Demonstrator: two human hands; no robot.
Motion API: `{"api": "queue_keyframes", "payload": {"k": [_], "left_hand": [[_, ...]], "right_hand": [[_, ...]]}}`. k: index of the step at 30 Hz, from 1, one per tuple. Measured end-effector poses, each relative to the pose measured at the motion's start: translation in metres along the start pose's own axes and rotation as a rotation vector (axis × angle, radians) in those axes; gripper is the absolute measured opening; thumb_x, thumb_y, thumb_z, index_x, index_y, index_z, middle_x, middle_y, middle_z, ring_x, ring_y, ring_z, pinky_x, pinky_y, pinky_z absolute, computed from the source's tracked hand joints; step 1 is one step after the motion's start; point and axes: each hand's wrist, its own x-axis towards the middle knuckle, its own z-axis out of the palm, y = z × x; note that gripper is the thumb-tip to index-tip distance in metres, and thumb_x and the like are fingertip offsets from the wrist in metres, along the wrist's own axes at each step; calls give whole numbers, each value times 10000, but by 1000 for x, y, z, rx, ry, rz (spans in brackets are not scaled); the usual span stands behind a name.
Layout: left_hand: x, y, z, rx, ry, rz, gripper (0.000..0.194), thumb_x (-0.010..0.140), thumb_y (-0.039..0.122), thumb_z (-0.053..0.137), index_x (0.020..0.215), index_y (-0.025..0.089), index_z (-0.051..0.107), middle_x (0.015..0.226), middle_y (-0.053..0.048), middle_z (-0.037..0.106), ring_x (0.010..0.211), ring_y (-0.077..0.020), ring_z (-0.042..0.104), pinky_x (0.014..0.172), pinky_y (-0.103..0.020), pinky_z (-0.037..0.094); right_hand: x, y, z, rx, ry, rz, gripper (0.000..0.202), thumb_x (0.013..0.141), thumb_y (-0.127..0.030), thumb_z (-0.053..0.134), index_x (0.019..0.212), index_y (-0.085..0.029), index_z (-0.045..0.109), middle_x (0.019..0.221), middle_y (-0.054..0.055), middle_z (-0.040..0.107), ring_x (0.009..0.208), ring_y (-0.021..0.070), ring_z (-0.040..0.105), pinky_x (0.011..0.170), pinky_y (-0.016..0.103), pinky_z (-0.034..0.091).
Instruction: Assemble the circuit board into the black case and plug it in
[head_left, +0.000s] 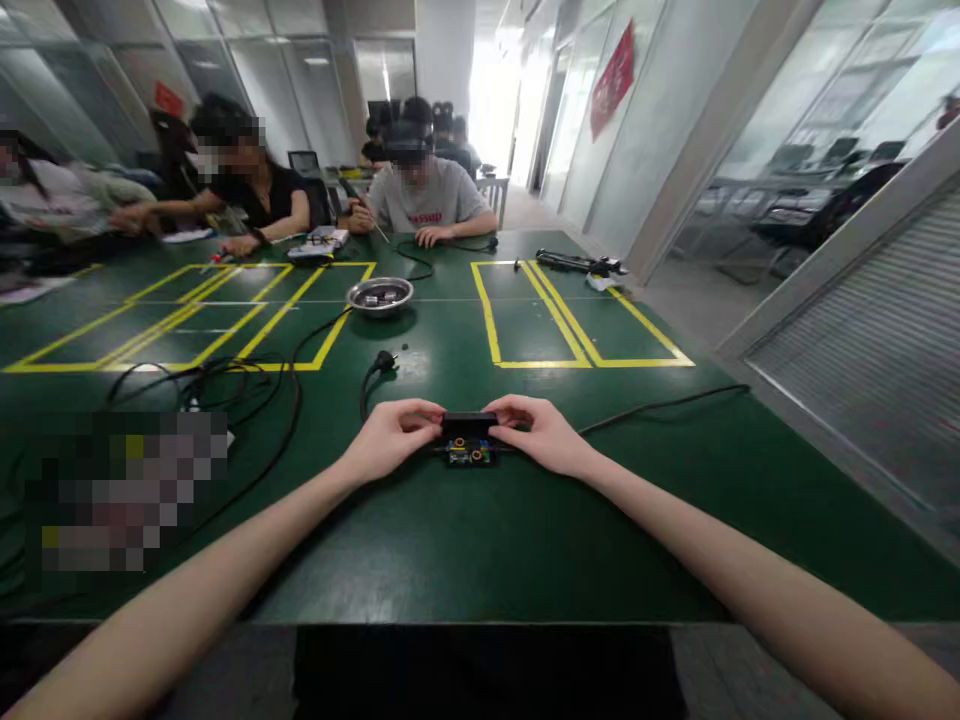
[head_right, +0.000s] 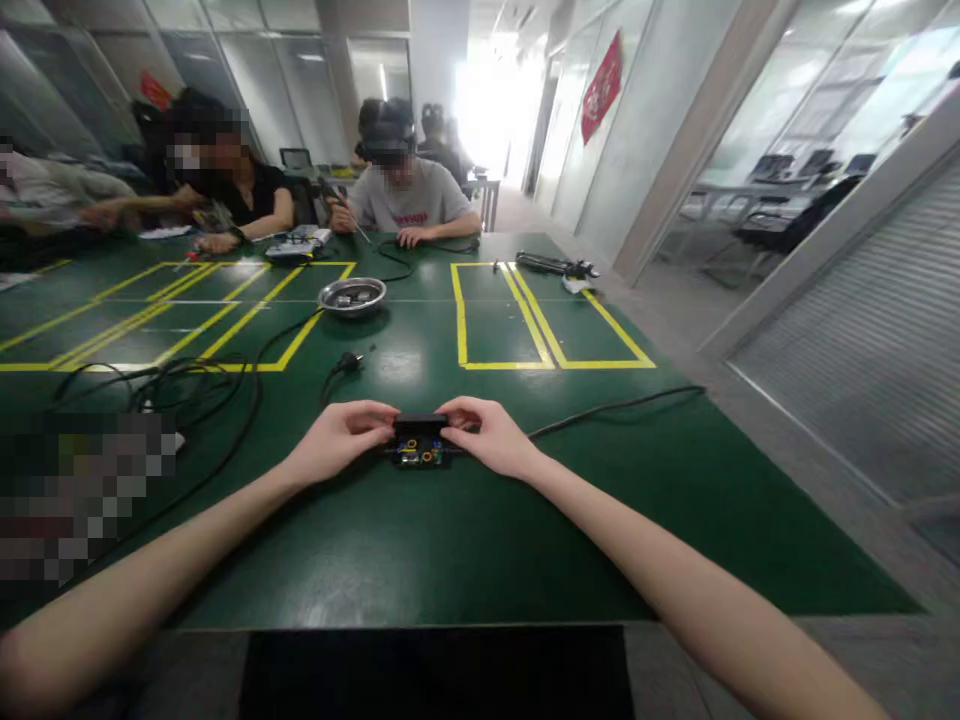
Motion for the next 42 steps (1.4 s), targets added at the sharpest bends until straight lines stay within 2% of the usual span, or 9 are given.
{"api": "queue_keyframes", "payload": {"k": [4,9,15,21,25,29,35,42], "left_hand": [[1,-3,-3,-43,-6,-14,391,724,262,770,1092,131,746,1006,-82,802,886,-219,784,870,-364,643],[1,-2,-4,-76,-38,-29,369,737,262,789,1078,126,751,1003,-89,801,862,-211,782,849,-363,647],[0,1,-6,-81,-61,-20,366,741,269,804,1071,118,754,990,-90,806,836,-203,781,859,-367,644],[-1,2,-8,-84,-79,21,316,792,289,749,1059,121,766,1020,-108,811,907,-220,775,871,-379,637],[-2,1,-10,-71,-111,39,331,821,328,741,1079,122,763,1035,-121,813,948,-235,773,889,-388,626],[-6,4,-11,54,-171,127,364,833,339,752,1132,130,748,1088,-121,805,956,-227,765,927,-389,609],[-12,8,-9,464,-204,365,404,770,297,837,1141,173,739,1055,-68,783,945,-223,725,892,-355,567],[-12,0,-4,539,-186,440,370,805,256,806,1155,188,708,1081,-76,752,988,-226,700,884,-348,548]], "right_hand": [[-2,-2,-4,15,-46,12,322,825,-377,738,1072,-170,758,892,48,765,826,198,710,820,359,592],[-2,-2,-7,59,-77,44,364,872,-472,716,1073,-172,758,961,66,781,865,216,735,817,360,590],[-2,-2,-8,57,-101,20,346,885,-477,718,1060,-182,759,989,64,775,891,213,726,836,363,585],[-4,-5,-10,15,-141,-123,258,894,-396,745,1042,-185,761,1088,78,755,900,190,710,846,359,593],[-6,-8,-9,-53,-164,-256,189,883,-323,764,1017,-189,770,1142,97,738,997,208,707,865,366,592],[-8,-11,-9,-118,-182,-287,176,866,-278,774,1018,-192,774,1155,103,736,1025,220,707,874,371,583],[-8,-8,-8,-143,-222,-246,271,851,-283,784,1107,-197,760,1133,82,771,987,214,712,892,373,580],[-8,-8,-12,-208,-227,-230,271,861,-287,758,1112,-185,740,1073,79,762,935,205,695,875,365,571]]}}
